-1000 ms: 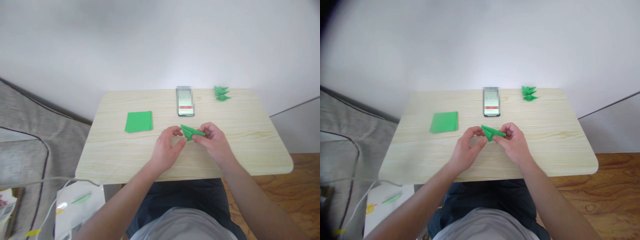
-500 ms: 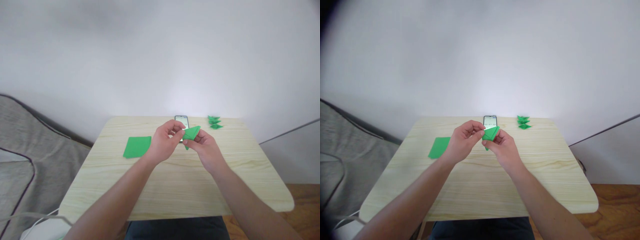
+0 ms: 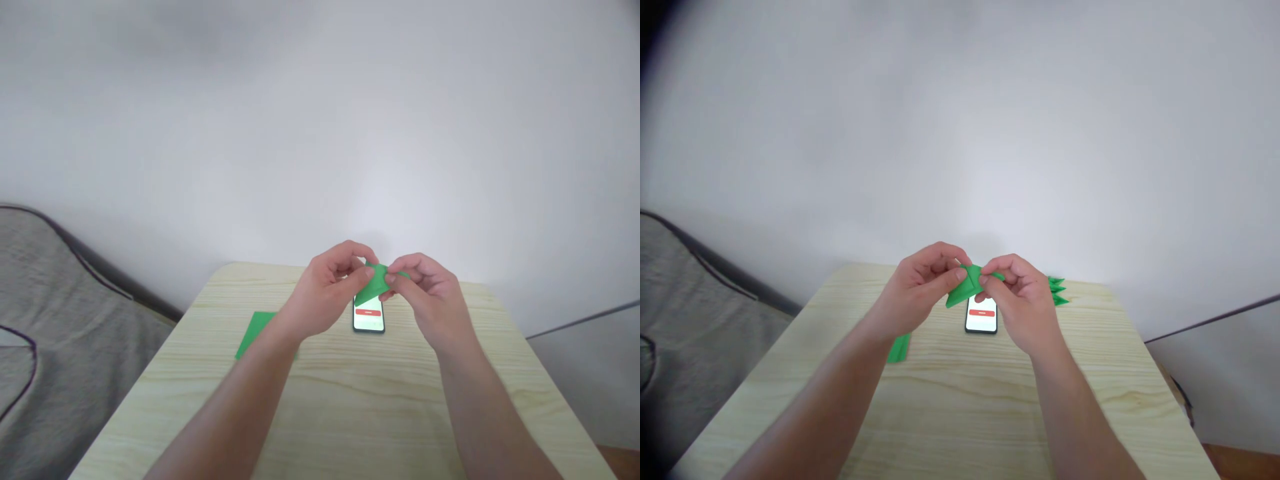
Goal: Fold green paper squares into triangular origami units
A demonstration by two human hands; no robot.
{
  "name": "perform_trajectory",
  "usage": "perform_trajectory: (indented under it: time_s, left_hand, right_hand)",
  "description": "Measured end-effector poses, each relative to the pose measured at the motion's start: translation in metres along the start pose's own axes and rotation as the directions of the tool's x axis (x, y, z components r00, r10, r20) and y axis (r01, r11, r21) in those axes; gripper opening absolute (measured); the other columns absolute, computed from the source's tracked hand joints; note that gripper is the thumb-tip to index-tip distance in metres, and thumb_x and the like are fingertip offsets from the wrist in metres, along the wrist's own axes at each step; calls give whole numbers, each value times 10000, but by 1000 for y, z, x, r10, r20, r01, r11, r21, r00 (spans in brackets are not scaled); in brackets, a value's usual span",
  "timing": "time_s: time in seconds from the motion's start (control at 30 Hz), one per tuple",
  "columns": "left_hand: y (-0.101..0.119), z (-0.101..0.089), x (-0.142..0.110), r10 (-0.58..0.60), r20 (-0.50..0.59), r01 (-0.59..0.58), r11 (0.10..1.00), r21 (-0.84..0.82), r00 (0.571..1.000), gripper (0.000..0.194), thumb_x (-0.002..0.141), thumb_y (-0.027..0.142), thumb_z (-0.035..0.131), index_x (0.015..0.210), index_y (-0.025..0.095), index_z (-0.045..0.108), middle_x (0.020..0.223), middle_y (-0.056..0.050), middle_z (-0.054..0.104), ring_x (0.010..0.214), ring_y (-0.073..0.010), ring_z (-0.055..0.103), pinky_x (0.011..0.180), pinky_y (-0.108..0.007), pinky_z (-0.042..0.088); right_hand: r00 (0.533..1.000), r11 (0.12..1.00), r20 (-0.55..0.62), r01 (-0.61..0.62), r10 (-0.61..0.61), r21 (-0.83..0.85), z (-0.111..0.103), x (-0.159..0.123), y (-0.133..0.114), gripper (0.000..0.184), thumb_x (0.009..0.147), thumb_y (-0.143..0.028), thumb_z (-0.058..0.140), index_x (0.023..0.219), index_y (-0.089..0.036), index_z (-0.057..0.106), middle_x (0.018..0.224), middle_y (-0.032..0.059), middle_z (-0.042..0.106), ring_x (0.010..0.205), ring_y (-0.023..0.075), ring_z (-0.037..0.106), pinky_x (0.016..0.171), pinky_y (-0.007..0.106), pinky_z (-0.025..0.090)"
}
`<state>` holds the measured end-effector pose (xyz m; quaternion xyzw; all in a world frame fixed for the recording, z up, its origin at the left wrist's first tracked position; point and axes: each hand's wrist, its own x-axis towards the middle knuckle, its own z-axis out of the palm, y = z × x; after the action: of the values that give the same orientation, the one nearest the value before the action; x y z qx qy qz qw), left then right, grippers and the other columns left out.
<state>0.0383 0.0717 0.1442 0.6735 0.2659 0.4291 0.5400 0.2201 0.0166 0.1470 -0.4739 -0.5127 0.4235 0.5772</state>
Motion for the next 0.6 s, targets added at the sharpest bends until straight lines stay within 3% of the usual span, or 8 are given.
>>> perform_trajectory:
  time_s: [0.17, 0.33, 0.6]
  left_hand:
    - [2, 2, -4, -29, 1, 29, 997, -69, 1000, 65, 960, 235, 625, 1004, 203, 663, 841, -19, 641, 770, -146, 569, 690, -293, 442]
    - [9, 1, -8, -37, 1, 37, 997, -63, 999, 76, 954, 187, 610, 962, 195, 685, 862, -21, 638, 814, -145, 563, 737, -283, 451]
    - [16, -1, -13, -40, 12, 42, 990, -136, 999, 44, 925, 204, 668, 961, 192, 689, 851, -25, 624, 796, -145, 568, 720, -274, 465]
  right_hand:
    - [996, 997, 76, 46, -41, -60, -3, -4, 5, 103, 885, -309, 771, 967, -256, 737, 866, 21, 772, 815, 215, 730, 754, 383, 578]
    - [988, 962, 125, 120, -91, -247, -12, -15, 4, 218, 828, -241, 828, 1026, -305, 762, 1026, 19, 775, 1011, 243, 709, 932, 430, 547]
    - [984, 956, 146, 141, -107, -255, -12, -24, -7, 176, 869, -314, 808, 1043, -314, 779, 1024, 28, 779, 971, 251, 716, 850, 413, 572]
